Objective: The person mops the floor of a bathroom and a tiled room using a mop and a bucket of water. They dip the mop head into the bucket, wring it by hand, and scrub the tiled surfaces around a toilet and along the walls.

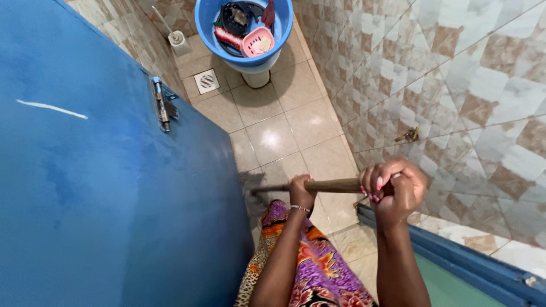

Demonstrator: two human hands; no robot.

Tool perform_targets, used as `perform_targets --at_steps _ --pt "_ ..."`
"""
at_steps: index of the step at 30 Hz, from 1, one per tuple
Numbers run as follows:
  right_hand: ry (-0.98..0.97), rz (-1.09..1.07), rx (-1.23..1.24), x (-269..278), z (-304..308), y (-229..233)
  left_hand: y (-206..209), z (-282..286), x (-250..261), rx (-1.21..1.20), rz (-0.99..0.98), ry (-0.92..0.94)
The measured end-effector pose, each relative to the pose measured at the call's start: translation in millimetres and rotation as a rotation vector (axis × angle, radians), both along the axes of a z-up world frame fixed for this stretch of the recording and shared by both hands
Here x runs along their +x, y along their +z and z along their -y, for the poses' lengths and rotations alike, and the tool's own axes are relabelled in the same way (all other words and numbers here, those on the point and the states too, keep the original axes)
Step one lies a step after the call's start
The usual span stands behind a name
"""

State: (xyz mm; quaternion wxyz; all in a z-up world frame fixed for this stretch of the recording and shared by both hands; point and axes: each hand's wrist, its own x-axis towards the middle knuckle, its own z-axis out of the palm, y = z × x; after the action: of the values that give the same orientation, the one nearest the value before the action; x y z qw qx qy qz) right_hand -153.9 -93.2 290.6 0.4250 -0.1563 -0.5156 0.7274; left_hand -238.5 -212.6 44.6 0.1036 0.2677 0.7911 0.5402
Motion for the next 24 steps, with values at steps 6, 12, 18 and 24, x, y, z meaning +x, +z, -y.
perform_targets --at_steps 6,12,18,24 --pt "0.169 -0.166 0.242 -6.1 49.5 -41.1 -28.5 18.6 -61.2 -0.127 0.204 0.003" --pt "0.073 -0.080 0.378 -19.3 82.8 -63.1 -110.1 8.6 -101.6 0.502 0.855 0.005" --pt "-0.018 0.091 0.533 14.8 82.8 -34.7 -93.9 -45.3 -59.1 0.176 -0.048 -0.296" --pt "-0.373 0.103 0.553 60.1 84.4 -50.9 -88.4 -110.1 10.4 0.196 0.014 -0.656"
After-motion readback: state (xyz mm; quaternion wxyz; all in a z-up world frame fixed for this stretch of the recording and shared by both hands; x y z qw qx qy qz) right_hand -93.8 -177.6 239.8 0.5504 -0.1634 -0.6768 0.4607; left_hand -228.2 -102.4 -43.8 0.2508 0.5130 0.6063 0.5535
